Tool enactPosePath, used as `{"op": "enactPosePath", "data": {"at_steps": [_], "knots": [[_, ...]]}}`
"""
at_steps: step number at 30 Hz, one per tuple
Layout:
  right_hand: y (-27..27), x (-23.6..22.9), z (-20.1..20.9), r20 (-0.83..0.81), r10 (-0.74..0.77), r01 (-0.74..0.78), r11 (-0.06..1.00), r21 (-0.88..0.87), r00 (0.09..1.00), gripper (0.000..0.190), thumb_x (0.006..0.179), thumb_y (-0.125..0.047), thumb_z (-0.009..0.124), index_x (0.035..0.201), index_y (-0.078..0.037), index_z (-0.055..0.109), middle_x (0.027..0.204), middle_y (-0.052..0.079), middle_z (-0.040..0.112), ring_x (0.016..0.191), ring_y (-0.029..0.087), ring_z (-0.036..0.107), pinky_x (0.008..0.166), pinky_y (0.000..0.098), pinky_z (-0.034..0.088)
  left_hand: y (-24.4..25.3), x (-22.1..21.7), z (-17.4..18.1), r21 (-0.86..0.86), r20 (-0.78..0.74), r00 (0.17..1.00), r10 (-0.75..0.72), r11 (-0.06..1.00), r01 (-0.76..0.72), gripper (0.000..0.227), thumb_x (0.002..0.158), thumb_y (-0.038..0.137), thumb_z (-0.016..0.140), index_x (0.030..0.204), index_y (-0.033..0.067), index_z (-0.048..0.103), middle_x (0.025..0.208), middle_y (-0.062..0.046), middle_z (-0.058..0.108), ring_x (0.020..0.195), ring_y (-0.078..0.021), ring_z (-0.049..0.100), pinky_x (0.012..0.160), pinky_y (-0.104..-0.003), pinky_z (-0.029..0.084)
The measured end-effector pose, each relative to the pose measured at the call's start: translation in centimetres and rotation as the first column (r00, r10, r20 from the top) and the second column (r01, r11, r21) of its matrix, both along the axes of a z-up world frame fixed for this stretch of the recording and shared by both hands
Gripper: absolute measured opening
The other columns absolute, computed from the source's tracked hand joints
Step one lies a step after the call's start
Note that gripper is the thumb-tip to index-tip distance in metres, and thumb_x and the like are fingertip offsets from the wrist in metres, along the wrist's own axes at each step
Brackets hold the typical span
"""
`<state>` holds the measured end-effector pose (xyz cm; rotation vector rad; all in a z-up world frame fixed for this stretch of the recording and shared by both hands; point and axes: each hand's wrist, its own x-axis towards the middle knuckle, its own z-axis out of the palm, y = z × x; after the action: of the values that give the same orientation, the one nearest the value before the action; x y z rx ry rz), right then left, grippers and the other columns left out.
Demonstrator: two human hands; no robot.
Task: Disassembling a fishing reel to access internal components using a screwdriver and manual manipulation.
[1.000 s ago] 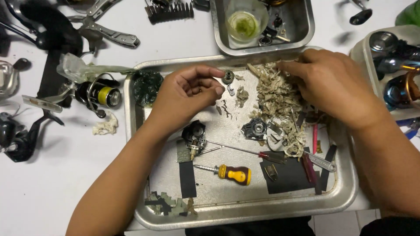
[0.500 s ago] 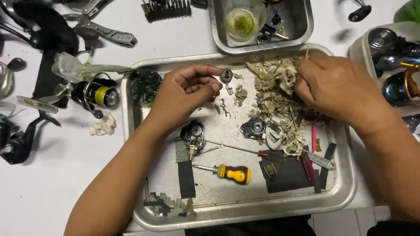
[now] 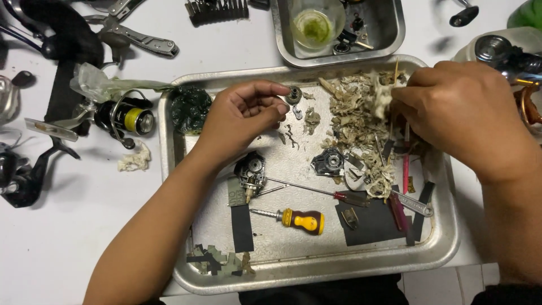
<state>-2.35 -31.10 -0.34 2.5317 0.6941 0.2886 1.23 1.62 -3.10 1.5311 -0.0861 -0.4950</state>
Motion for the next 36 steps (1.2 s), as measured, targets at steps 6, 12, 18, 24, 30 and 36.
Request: {"op": "enactPosePath", "data": {"at_steps": [6,12,18,24,30,36], "knots": [[-0.3,0.3,0.6,-0.082,-0.023,0.029,0.997,0.069,0.996,0.054,0.088,-0.021,0.066,0.141,-0.031,0.071,0.094,-0.009,0.076,0.076,0.021,0.074,0.066,0.0391,0.059,-0.3,-0.2,0.4,0.040,0.012,1.000,-0.001,0.999,0.000,0.025,0.086,0.013,0.076,0.111,0.0115,0.073,0.100,-0.004,0.077,0.090,-0.0098,0.072,0.081,-0.025,0.067],[-1.0,0.0,0.2,-0.069,-0.006,0.020,0.977,0.211,0.998,0.005,0.100,-0.037,0.082,0.104,-0.034,0.080,0.089,-0.012,0.077,0.080,0.011,0.073,0.083,0.0337,0.043,-0.1,-0.1,0.0,-0.020,0.029,0.999,-0.013,1.000,0.013,0.026,0.088,0.012,0.076,0.114,0.0088,0.073,0.093,-0.004,0.075,0.081,-0.0087,0.071,0.075,-0.024,0.067],[-0.3,0.8,-0.6,-0.377,-0.002,0.213,0.829,0.517,0.926,0.015,0.097,-0.027,0.074,0.102,-0.013,0.072,0.092,0.003,0.078,0.079,0.022,0.072,0.110,0.0538,0.040,-0.2,-0.2,0.0,-0.006,0.021,1.000,-0.007,1.000,0.007,0.026,0.088,0.013,0.076,0.113,0.0091,0.073,0.094,-0.004,0.075,0.083,-0.0092,0.071,0.076,-0.023,0.067],[0.0,1.2,-2.2,-0.368,0.181,0.113,0.752,0.650,0.912,0.024,0.092,-0.006,0.074,0.116,0.001,0.075,0.094,0.012,0.067,0.085,0.025,0.065,0.078,0.0378,0.058,-0.2,-0.1,-0.2,-0.030,-0.004,1.000,0.000,1.000,0.000,0.025,0.088,0.011,0.076,0.113,0.0082,0.073,0.094,-0.004,0.074,0.083,-0.0101,0.071,0.077,-0.024,0.066],[0.5,0.7,-1.8,-0.193,0.207,-0.036,0.765,0.643,0.959,0.016,0.098,-0.015,0.075,0.105,0.000,0.077,0.095,0.014,0.072,0.084,0.027,0.067,0.077,0.0395,0.058,-0.3,-0.5,-0.1,-0.092,-0.021,0.999,0.036,0.995,-0.038,0.027,0.086,0.011,0.077,0.112,0.0081,0.073,0.095,-0.005,0.076,0.084,-0.0107,0.072,0.083,-0.025,0.066],[2.2,0.0,-0.6,-0.247,0.229,0.016,0.704,0.711,0.941,0.010,0.099,-0.007,0.070,0.105,0.000,0.075,0.092,0.015,0.075,0.074,0.023,0.072,0.066,0.0313,0.064,-0.7,-1.2,-0.5,-0.067,0.104,0.995,0.005,0.998,0.002,0.026,0.086,0.013,0.079,0.111,0.0095,0.073,0.101,-0.003,0.077,0.091,-0.0082,0.072,0.087,-0.021,0.062]]}}
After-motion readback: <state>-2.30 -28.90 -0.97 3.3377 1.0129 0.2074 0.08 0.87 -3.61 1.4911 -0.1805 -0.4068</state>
